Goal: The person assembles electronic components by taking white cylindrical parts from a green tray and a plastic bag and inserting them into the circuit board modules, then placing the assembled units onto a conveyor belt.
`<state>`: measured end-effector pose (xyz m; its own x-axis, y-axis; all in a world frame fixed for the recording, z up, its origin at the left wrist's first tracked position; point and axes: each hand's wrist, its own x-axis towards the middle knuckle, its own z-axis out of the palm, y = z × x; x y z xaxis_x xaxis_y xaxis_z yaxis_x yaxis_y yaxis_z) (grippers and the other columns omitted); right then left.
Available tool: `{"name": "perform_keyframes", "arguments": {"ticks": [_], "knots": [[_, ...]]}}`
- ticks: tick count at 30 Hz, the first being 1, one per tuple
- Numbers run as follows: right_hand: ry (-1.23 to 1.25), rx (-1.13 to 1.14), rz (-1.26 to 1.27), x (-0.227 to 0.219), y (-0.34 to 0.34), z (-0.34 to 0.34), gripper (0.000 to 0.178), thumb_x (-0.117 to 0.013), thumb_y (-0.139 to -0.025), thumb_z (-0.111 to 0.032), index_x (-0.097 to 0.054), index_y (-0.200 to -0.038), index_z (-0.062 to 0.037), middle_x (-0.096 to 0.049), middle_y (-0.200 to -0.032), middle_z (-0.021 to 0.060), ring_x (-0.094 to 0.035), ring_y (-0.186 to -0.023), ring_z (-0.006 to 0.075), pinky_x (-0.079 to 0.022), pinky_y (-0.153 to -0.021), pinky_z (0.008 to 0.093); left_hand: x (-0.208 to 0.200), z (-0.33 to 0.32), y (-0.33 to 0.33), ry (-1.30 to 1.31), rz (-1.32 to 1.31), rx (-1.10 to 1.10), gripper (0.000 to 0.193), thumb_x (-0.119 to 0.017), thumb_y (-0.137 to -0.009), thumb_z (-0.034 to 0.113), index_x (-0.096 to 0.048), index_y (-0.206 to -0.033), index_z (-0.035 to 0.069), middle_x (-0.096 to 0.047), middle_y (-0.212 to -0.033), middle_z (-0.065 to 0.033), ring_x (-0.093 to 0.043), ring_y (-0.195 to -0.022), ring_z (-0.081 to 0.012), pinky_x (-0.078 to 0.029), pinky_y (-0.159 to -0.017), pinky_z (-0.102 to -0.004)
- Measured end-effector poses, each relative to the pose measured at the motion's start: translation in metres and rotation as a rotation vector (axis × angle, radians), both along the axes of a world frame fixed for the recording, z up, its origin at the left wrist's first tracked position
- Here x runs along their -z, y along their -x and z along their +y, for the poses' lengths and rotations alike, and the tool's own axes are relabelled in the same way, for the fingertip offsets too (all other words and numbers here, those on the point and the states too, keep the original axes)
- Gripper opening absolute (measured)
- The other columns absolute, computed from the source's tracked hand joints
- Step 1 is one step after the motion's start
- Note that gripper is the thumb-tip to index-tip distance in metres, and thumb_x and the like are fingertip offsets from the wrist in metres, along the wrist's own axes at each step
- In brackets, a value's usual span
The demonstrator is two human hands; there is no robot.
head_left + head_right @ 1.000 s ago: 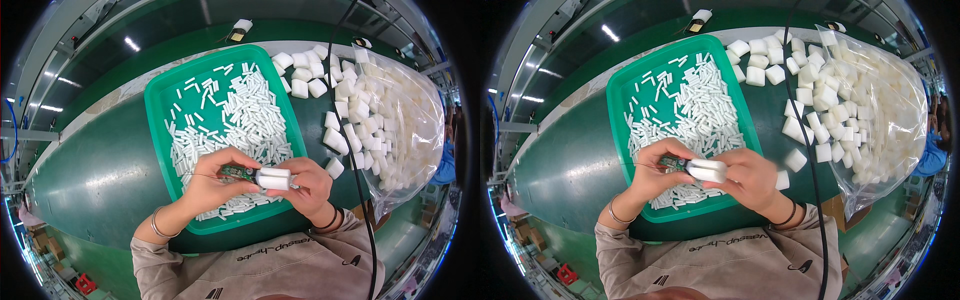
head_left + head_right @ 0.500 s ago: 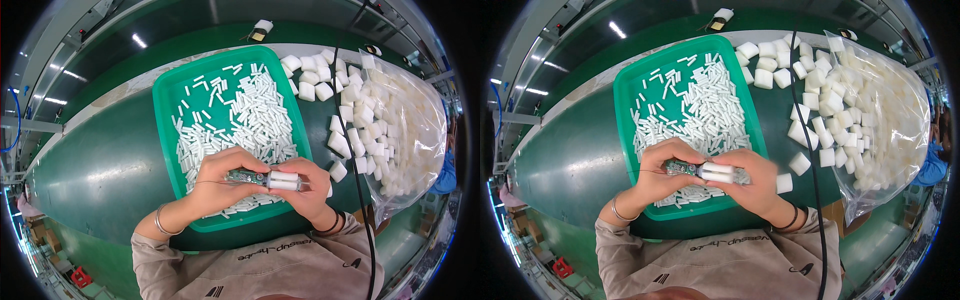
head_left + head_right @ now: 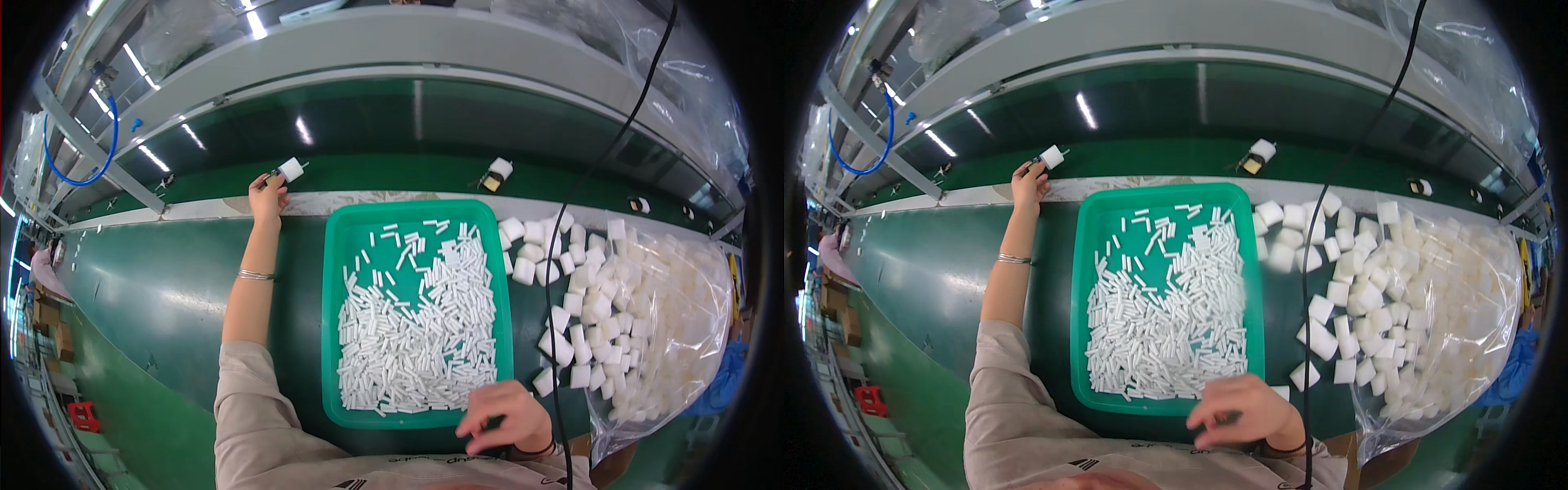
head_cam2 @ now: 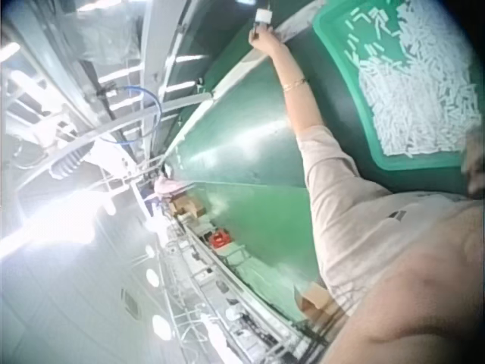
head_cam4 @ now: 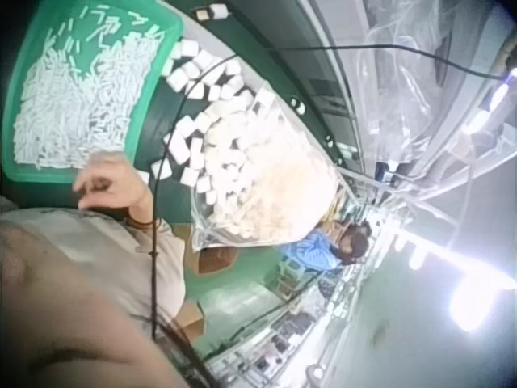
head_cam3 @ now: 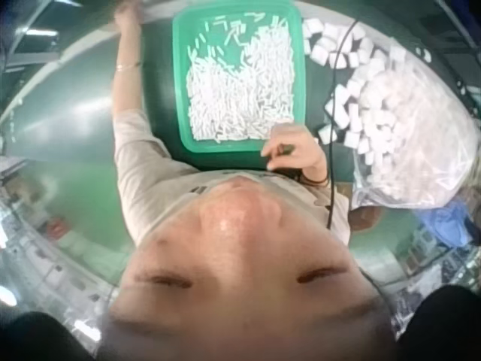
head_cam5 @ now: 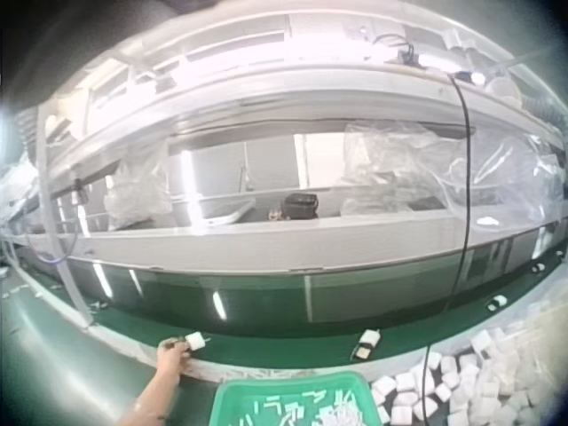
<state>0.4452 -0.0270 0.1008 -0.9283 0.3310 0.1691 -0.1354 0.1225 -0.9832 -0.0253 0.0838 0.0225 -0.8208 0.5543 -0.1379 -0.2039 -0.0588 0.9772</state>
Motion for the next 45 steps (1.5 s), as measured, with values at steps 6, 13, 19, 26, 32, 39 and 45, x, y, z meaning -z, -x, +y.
{"name": "perform_keyframes", "arguments": {"ticks": [6, 13, 19, 26, 32, 39, 45], "knots": [[0.343, -0.451, 0.900, 0.021, -0.005, 0.021, 0.032, -0.071, -0.070, -0.018, -0.057, -0.087, 0.0052, -0.059, -0.068, 0.0123, -0.051, -0.055, 0.0219, -0.039, -0.045, 0.0290, -0.006, -0.017, -0.008, -0.333, 0.113, -0.298, 0.085, -0.061, -0.078, 0.012, 0.002, -0.134, 0.019, -0.005, -0.137, -0.0143, -0.048, -0.096, -0.0223, -0.051, -0.069, -0.0350], [0.386, -0.360, 1.491, -0.032, -0.028, 0.003, 0.016, -0.061, -0.074, -0.022, -0.064, -0.084, -0.0087, -0.063, -0.079, 0.0109, -0.059, -0.063, 0.0188, -0.047, -0.057, 0.0283, 0.002, -0.026, -0.033, -0.398, 0.234, -0.202, 0.071, -0.057, -0.082, 0.017, -0.008, -0.132, 0.016, -0.017, -0.132, -0.0129, -0.051, -0.092, -0.0210, -0.048, -0.071, -0.0342], [0.564, -0.487, 1.232, -0.009, -0.022, 0.011, 0.016, -0.066, -0.071, -0.015, -0.061, -0.083, -0.0057, -0.059, -0.071, 0.0098, -0.054, -0.061, 0.0206, -0.043, -0.057, 0.0309, 0.012, -0.020, -0.033, -0.325, 0.321, -0.201, 0.065, -0.056, -0.082, 0.017, -0.013, -0.131, 0.011, -0.022, -0.128, -0.0146, -0.053, -0.087, -0.0186, -0.047, -0.063, -0.0250], [-0.830, 0.604, -0.215, 0.030, 0.021, -0.018, 0.051, -0.070, -0.061, -0.042, -0.059, -0.103, -0.0142, -0.047, -0.118, 0.0093, -0.039, -0.109, 0.0320, -0.029, -0.092, 0.0495, 0.010, -0.026, -0.027, -0.343, 0.329, -0.194, 0.059, -0.050, -0.086, 0.028, -0.014, -0.130, 0.014, -0.028, -0.124, -0.0135, -0.055, -0.081, -0.0169, -0.049, -0.062, -0.0270], [-0.849, 0.335, -0.538, 0.012, 0.034, -0.021, 0.064, -0.065, -0.061, -0.055, -0.054, -0.114, -0.0219, -0.034, -0.131, 0.0130, -0.026, -0.122, 0.0339, -0.006, -0.098, 0.0577, 0.005, -0.024, -0.032, -0.367, 0.282, -0.195, 0.056, -0.048, -0.087, 0.027, -0.014, -0.129, 0.013, -0.030, -0.122, -0.0134, -0.055, -0.077, -0.0149, -0.048, -0.059, -0.0251], [-0.811, 0.267, -0.582, 0.029, 0.032, -0.015, 0.049, -0.061, -0.070, -0.043, -0.053, -0.115, -0.0231, -0.038, -0.128, 0.0126, -0.033, -0.118, 0.0316, -0.011, -0.096, 0.0603, 0.010, -0.022, -0.034, -0.286, 0.383, -0.158, 0.055, -0.046, -0.087, 0.029, -0.016, -0.128, 0.009, -0.031, -0.122, -0.0161, -0.056, -0.077, -0.0153, -0.046, -0.059, -0.0223], [-0.791, 0.364, -0.482, 0.032, 0.031, -0.013, 0.039, -0.067, -0.066, -0.027, -0.060, -0.104, -0.0187, -0.051, -0.110, 0.0048, -0.045, -0.103, 0.0238, -0.030, -0.092, 0.0439, 0.002, -0.022, -0.035, -0.253, 0.411, -0.132, 0.052, -0.047, -0.087, 0.028, -0.019, -0.127, 0.009, -0.033, -0.121, -0.0144, -0.055, -0.078, -0.0145, -0.045, -0.061, -0.0229]]}}
